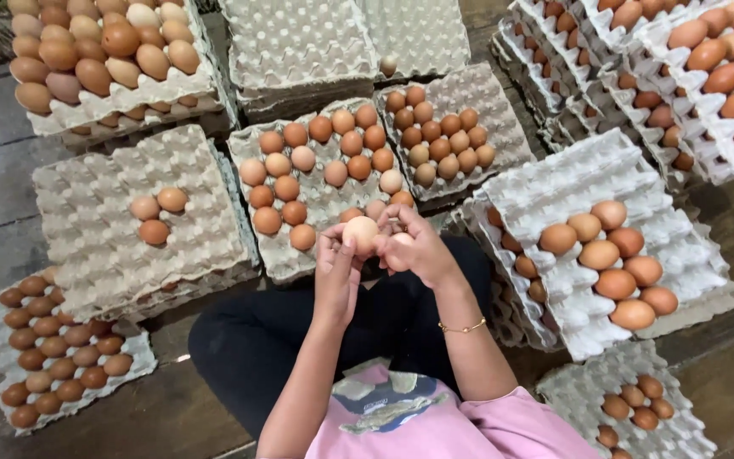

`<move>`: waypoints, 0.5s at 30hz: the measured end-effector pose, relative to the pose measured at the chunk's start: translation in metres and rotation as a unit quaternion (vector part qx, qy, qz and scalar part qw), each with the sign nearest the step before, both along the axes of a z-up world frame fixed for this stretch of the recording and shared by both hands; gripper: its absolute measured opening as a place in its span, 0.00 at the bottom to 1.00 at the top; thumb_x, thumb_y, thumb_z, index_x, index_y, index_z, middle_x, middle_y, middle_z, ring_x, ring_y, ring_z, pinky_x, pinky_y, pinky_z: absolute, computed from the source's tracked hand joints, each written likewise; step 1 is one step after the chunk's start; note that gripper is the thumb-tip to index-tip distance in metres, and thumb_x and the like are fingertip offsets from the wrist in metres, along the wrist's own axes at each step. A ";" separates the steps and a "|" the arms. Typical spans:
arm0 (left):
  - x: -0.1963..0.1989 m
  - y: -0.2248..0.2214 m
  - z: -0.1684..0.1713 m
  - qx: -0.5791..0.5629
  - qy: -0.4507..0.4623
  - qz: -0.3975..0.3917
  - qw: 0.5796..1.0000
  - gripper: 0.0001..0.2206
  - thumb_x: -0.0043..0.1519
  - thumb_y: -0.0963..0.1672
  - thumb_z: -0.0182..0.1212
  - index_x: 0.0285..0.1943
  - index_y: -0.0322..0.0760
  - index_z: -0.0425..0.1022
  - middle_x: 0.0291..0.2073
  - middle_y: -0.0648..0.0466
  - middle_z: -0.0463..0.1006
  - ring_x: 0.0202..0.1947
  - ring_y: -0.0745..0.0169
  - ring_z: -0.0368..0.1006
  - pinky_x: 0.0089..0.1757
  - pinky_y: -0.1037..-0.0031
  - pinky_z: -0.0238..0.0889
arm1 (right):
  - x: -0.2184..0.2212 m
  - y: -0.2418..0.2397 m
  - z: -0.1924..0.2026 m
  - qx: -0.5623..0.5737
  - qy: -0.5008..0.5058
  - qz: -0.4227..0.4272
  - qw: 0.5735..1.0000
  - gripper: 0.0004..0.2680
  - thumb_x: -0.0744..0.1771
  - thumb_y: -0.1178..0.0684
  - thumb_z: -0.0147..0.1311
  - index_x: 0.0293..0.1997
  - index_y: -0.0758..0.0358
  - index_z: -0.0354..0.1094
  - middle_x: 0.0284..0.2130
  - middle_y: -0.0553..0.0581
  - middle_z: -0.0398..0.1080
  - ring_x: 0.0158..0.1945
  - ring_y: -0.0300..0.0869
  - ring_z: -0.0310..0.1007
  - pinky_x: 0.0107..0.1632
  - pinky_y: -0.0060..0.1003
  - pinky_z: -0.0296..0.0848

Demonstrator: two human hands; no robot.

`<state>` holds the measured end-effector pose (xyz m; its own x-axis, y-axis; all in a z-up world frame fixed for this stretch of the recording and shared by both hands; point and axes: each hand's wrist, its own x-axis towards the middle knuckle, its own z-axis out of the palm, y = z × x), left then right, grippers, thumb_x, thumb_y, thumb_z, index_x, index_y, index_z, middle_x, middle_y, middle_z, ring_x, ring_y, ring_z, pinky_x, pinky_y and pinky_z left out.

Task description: Sorting and organizing chicken eggs into cardboard trays by hand

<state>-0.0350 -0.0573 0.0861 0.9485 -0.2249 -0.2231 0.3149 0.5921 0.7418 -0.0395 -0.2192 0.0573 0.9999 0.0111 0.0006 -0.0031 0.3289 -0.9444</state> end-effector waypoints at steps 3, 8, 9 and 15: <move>0.023 -0.005 -0.012 0.053 -0.021 0.032 0.998 0.13 0.65 0.42 0.56 0.56 0.35 0.61 0.46 0.53 0.64 0.44 0.62 0.72 0.51 0.70 0.69 | 0.024 0.008 0.034 -0.158 0.043 -0.015 0.986 0.22 0.61 0.55 0.67 0.59 0.62 0.64 0.32 0.58 0.66 0.27 0.43 0.75 0.22 0.33 0.79; 0.067 -0.019 -0.006 0.088 -0.036 0.026 0.995 0.13 0.68 0.43 0.46 0.60 0.35 0.65 0.48 0.44 0.75 0.48 0.58 0.73 0.55 0.65 0.66 | 0.081 -0.007 0.066 -0.296 0.049 -0.033 0.953 0.21 0.57 0.50 0.70 0.54 0.51 0.71 0.41 0.63 0.75 0.45 0.47 0.74 0.48 0.46 0.74; 0.078 -0.022 -0.003 0.098 -0.051 0.021 0.994 0.14 0.69 0.44 0.43 0.61 0.36 0.67 0.51 0.42 0.74 0.53 0.56 0.71 0.56 0.64 0.64 | 0.094 -0.014 0.067 -0.278 0.024 -0.035 0.960 0.22 0.56 0.53 0.70 0.54 0.55 0.72 0.41 0.64 0.75 0.46 0.47 0.72 0.51 0.47 0.72; 0.112 -0.017 0.024 0.563 -0.341 0.025 0.752 0.24 0.53 0.42 0.60 0.60 0.29 0.68 0.63 0.37 0.63 0.66 0.33 0.54 0.59 0.54 0.51 | 0.240 -0.120 0.028 -0.299 0.074 -0.180 0.934 0.21 0.53 0.61 0.60 0.51 0.63 0.69 0.37 0.54 0.75 0.37 0.39 0.73 0.40 0.30 0.74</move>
